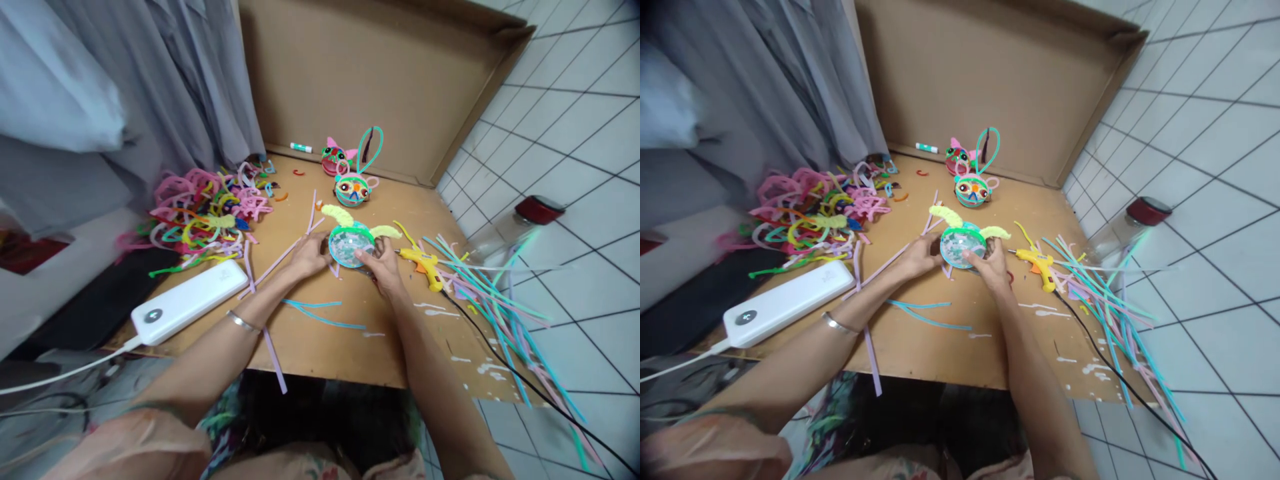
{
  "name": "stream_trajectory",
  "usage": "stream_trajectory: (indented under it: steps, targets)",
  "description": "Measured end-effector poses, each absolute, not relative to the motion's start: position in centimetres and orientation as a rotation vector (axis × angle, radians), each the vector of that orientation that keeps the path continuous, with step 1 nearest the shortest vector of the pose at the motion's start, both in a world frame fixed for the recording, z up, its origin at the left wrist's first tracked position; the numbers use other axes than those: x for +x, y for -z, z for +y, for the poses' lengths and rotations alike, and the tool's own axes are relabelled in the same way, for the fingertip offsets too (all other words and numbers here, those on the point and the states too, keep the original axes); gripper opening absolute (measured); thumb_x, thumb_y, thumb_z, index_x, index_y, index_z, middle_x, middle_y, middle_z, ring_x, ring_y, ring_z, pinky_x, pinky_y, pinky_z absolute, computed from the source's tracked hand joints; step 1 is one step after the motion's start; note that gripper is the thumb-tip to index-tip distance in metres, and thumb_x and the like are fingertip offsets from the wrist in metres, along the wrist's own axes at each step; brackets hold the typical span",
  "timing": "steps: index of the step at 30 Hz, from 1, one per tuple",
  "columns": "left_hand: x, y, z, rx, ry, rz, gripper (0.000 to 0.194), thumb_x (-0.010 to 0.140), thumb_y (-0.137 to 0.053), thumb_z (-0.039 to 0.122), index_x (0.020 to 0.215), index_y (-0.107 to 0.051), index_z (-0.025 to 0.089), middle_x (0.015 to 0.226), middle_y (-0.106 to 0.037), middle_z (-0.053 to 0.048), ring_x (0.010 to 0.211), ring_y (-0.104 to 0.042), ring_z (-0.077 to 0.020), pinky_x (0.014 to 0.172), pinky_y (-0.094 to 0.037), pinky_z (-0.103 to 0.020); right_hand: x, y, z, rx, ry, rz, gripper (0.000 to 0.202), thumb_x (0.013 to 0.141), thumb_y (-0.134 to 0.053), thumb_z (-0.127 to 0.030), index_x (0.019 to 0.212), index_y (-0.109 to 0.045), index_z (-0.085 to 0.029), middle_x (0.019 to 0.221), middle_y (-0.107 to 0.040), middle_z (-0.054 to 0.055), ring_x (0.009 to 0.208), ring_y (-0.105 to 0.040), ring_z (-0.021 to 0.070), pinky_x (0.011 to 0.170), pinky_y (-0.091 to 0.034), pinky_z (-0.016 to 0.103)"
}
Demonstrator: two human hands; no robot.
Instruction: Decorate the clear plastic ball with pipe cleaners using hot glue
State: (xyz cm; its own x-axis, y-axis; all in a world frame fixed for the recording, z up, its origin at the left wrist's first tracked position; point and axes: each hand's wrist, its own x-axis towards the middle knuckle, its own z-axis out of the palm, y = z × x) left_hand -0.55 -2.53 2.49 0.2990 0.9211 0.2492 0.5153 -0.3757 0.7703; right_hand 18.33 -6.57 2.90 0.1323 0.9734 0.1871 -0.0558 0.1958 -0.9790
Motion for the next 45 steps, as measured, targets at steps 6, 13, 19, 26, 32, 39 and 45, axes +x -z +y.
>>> stream_trajectory:
  steps: [6, 13, 19, 26, 32, 39, 45]
  targets:
    - [0.0, -2.3, -3.2, 2.116, -0.65, 1.49, 0.024, 0.079, -0.06, 0.025, 0.1, -0.071, 0.017, 0.081, -0.072, -0.006, 0.072, -0.065, -0.0206, 0.067, -0.047, -0.028, 18.5, -2.6, -6.3, -1.072, -1.013, -1.155, 0.064, 0.056, -0.088, -0.04, 0.107, -0.051, -0.025, 0.116, -0.067, 0.007, 0.106, -0.066, 0.0224, 0.092, -0.056, 0.034]
    - [0.1, -3.5, -3.8, 2.167, -0.366, 1.724, 0.02, 0.086, -0.056, 0.029, 0.091, -0.073, 0.02, 0.091, -0.076, -0.014, 0.093, -0.072, -0.0314, 0.078, -0.05, -0.036, 18.6, -2.5, -6.2, -1.094, -0.981, -1.174, 0.061, 0.059, -0.086, -0.046, 0.105, -0.051, -0.024, 0.11, -0.067, 0.007, 0.105, -0.066, 0.0223, 0.092, -0.056, 0.034]
    - [0.2, -4.3, -4.4, 2.296, -0.248, 1.686, 0.024, 0.09, -0.055, 0.032, 0.091, -0.073, 0.015, 0.103, -0.075, -0.021, 0.102, -0.071, -0.0343, 0.087, -0.05, -0.039, 18.5, -2.7, -6.2, -1.107, -0.948, -1.207, 0.059, 0.059, -0.085, -0.05, 0.1, -0.051, -0.024, 0.106, -0.066, 0.006, 0.105, -0.065, 0.0227, 0.094, -0.055, 0.035]
    - [-2.6, -4.7, -2.6, 1.952, -0.84, 1.88, 0.018, 0.093, -0.046, 0.027, 0.092, -0.06, 0.016, 0.096, -0.07, -0.016, 0.088, -0.066, -0.0278, 0.078, -0.047, -0.036, 18.7, -2.7, -6.2, -1.139, -0.944, -1.216, 0.068, 0.057, -0.085, -0.054, 0.11, -0.053, -0.023, 0.12, -0.065, 0.011, 0.121, -0.06, 0.0264, 0.105, -0.05, 0.039]
    - [-1.7, -4.2, -2.5, 1.67, -1.289, 1.534, 0.021, 0.097, -0.042, 0.031, 0.077, -0.042, 0.023, 0.066, -0.055, 0.0, 0.066, -0.054, -0.0177, 0.068, -0.042, -0.03, 18.6, -2.6, -6.0, -1.152, -0.97, -1.196, 0.093, 0.051, -0.087, -0.06, 0.126, -0.051, -0.019, 0.136, -0.058, 0.018, 0.133, -0.053, 0.0315, 0.112, -0.045, 0.044]
    - [-0.6, -3.1, -3.0, 1.687, -1.265, 1.371, 0.02, 0.096, -0.043, 0.024, 0.076, -0.042, 0.022, 0.067, -0.053, 0.001, 0.066, -0.052, -0.0162, 0.069, -0.042, -0.028, 19.0, -2.7, -6.4, -1.156, -0.977, -1.168, 0.104, 0.054, -0.086, -0.064, 0.14, -0.045, -0.022, 0.15, -0.048, 0.02, 0.135, -0.052, 0.0315, 0.113, -0.044, 0.048]
    - [-0.8, -3.3, -3.3, 1.723, -1.237, 1.394, 0.019, 0.095, -0.041, 0.026, 0.077, -0.042, 0.022, 0.071, -0.055, 0.0, 0.073, -0.054, -0.0163, 0.072, -0.044, -0.027, 19.4, -2.9, -6.5, -1.155, -0.945, -1.126, 0.097, 0.058, -0.084, -0.065, 0.139, -0.05, -0.021, 0.144, -0.054, 0.02, 0.131, -0.056, 0.0308, 0.109, -0.047, 0.051]
